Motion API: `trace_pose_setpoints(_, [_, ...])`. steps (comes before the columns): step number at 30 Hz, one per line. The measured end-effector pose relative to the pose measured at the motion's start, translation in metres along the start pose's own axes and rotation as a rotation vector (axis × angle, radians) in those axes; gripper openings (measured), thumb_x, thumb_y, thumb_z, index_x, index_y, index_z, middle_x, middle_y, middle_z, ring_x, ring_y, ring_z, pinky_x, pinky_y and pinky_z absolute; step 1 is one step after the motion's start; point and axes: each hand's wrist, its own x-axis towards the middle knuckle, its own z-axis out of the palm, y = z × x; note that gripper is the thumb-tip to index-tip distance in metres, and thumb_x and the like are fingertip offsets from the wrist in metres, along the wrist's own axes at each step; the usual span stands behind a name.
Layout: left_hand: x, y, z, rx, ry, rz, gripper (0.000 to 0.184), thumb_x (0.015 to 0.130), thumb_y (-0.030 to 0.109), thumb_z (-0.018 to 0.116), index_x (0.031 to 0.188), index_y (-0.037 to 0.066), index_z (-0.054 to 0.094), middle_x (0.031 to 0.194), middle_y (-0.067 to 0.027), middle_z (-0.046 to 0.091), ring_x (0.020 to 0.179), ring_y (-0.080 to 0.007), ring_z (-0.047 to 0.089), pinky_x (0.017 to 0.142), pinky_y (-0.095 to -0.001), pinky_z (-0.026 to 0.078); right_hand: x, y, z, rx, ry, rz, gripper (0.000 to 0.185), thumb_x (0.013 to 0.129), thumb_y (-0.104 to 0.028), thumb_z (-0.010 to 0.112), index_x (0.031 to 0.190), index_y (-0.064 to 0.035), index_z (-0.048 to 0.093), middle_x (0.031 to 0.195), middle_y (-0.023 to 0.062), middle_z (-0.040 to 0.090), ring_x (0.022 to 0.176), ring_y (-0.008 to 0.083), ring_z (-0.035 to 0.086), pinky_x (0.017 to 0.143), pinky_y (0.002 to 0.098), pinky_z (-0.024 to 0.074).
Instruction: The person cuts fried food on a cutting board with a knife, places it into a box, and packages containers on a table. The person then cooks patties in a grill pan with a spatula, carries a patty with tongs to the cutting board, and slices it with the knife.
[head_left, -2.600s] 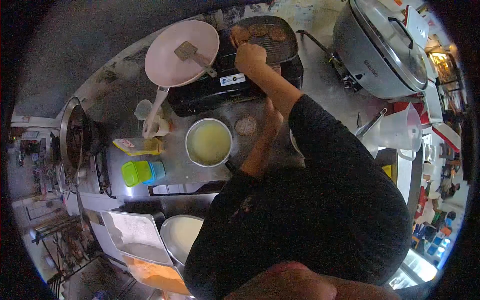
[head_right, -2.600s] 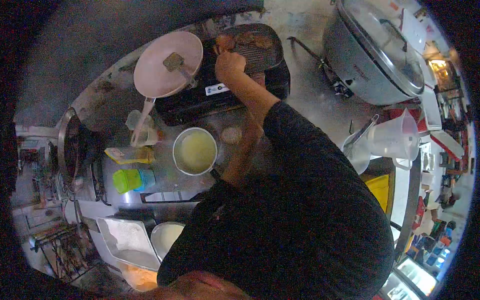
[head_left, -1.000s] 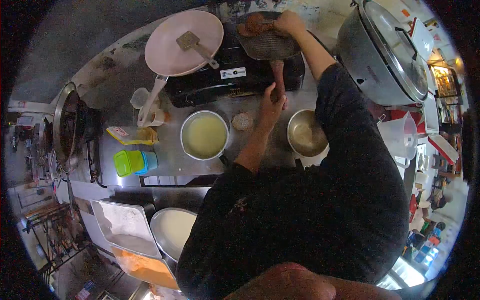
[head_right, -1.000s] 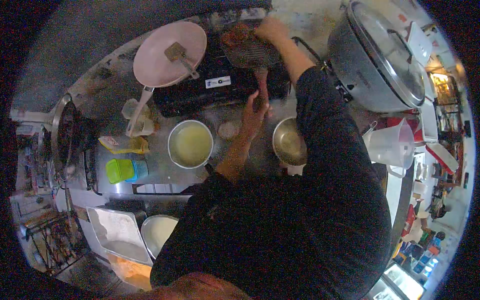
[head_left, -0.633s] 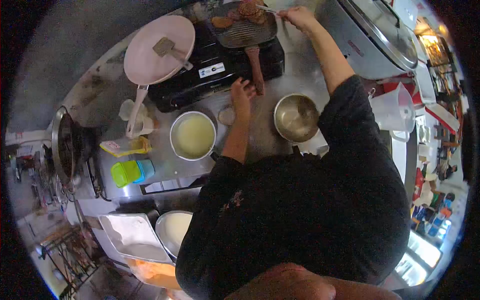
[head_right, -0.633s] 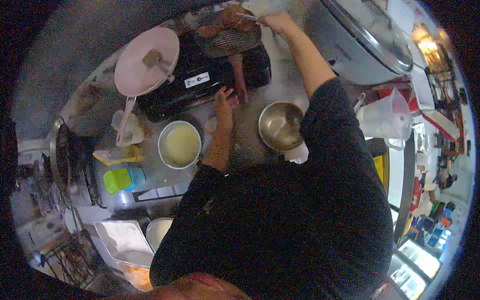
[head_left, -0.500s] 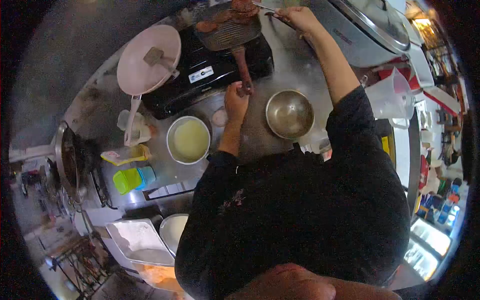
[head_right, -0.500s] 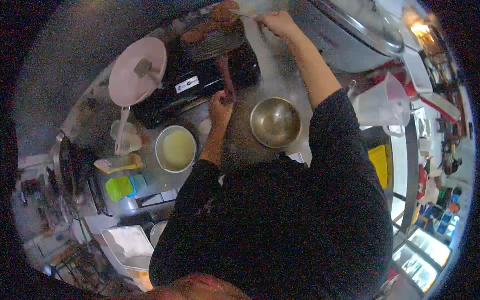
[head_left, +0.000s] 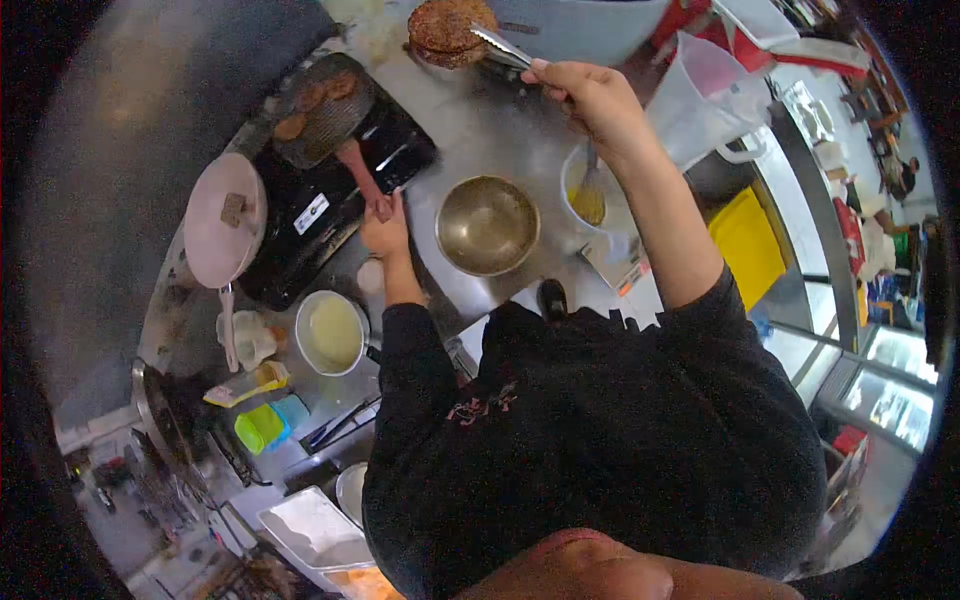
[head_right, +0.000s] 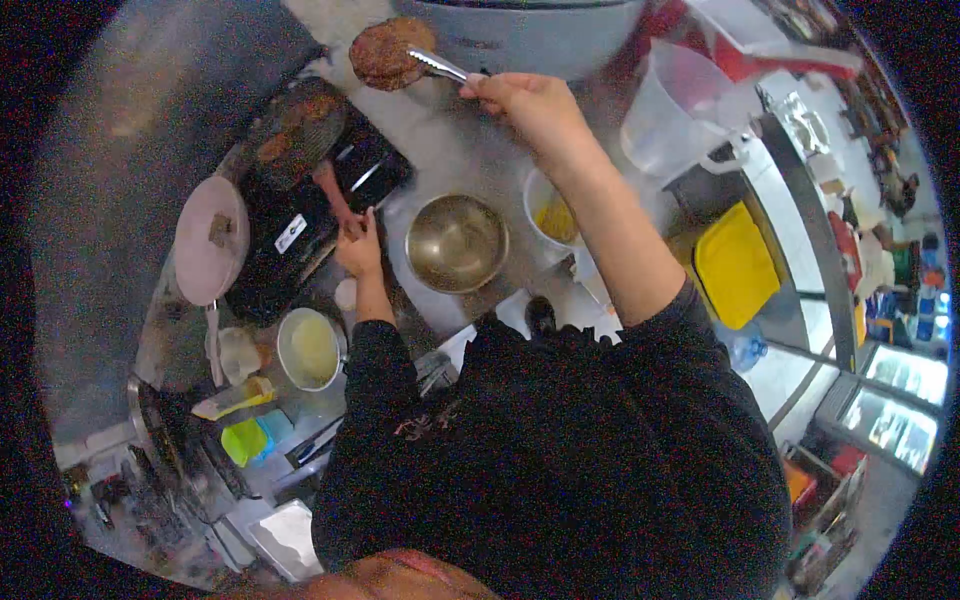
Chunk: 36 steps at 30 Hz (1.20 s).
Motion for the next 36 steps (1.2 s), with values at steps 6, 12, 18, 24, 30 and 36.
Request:
trace_pose_setpoints(6, [-0.005, 0.037, -0.019, -0.046, 0.189, -0.015, 0.045, 0.075, 0.047, 0.079, 0.098, 0.010, 0.068, 0.086, -0.0096, 0.071, 0.068, -0.0317, 0.066, 0.061, -0.0397, 0.053, -0.065, 0.006, -0.038, -0.134, 0.116, -0.013, 0.027, 0.092, -0.032, 0.064, 0.099, -0.0079, 0.073, 0.065, -0.0124, 0.044, 0.053, -0.0003, 0.032, 0.048, 0.0181, 0.0222])
trace_pose_setpoints(12, [-0.001, 0.014, -0.001, -0.580, 0.009, -0.079, 0.043, 0.075, 0.028, 0.083, 0.103, 0.001, 0.065, 0.092, -0.0105, 0.073, 0.080, -0.0257, 0.069, 0.068, -0.0346, 0.055, -0.102, 0.028, -0.033, 0.009, 0.224, 0.150, 0.023, 0.091, -0.028, 0.065, 0.094, -0.0069, 0.075, 0.065, -0.0108, 0.048, 0.055, 0.0013, 0.036, 0.050, 0.0194, 0.0234])
trace_pose_setpoints(18, [-0.004, -0.001, 0.032, -0.279, 0.148, -0.184, 0.060, 0.069, 0.056, 0.080, 0.085, -0.001, 0.070, 0.071, -0.0175, 0.068, 0.061, -0.0334, 0.065, 0.057, -0.0430, 0.050, -0.104, 0.043, -0.014, 0.046, 0.238, 0.147, 0.024, 0.093, -0.029, 0.063, 0.096, -0.0077, 0.073, 0.063, -0.0124, 0.044, 0.049, -0.0003, 0.031, 0.045, 0.0186, 0.0201])
trace_pose_setpoints(24, [-0.024, 0.026, 0.022, -0.839, 0.002, -0.666, 0.057, 0.076, 0.052, 0.076, 0.087, -0.003, 0.069, 0.069, -0.0176, 0.067, 0.057, -0.0327, 0.063, 0.059, -0.0413, 0.051, -0.089, 0.048, 0.003, 0.090, 0.172, 0.142, 0.027, 0.093, -0.029, 0.062, 0.100, -0.0045, 0.071, 0.066, -0.0103, 0.045, 0.051, 0.0004, 0.034, 0.045, 0.0177, 0.0232])
trace_pose_setpoints(30, [-0.030, -0.042, 0.028, -0.507, -0.505, -0.401, 0.032, 0.082, 0.041, 0.071, 0.097, 0.013, 0.071, 0.074, -0.0106, 0.070, 0.064, -0.0321, 0.067, 0.064, -0.0409, 0.053, -0.067, 0.048, 0.006, 0.147, 0.027, 0.145, 0.030, 0.093, -0.030, 0.064, 0.103, -0.0019, 0.069, 0.066, -0.0093, 0.046, 0.051, -0.0003, 0.035, 0.043, 0.0174, 0.0249])
trace_pose_setpoints(36, [-0.025, -0.039, -0.129, 0.620, -0.787, 0.045, 0.078, 0.063, 0.041, 0.084, 0.131, 0.023, 0.051, 0.143, -0.0167, 0.040, 0.129, -0.0383, 0.043, 0.096, -0.0482, 0.047, -0.056, 0.052, -0.009, 0.142, 0.046, 0.123, 0.029, 0.091, -0.030, 0.066, 0.100, -0.0035, 0.071, 0.065, -0.0101, 0.047, 0.050, -0.0008, 0.036, 0.043, 0.0169, 0.0244])
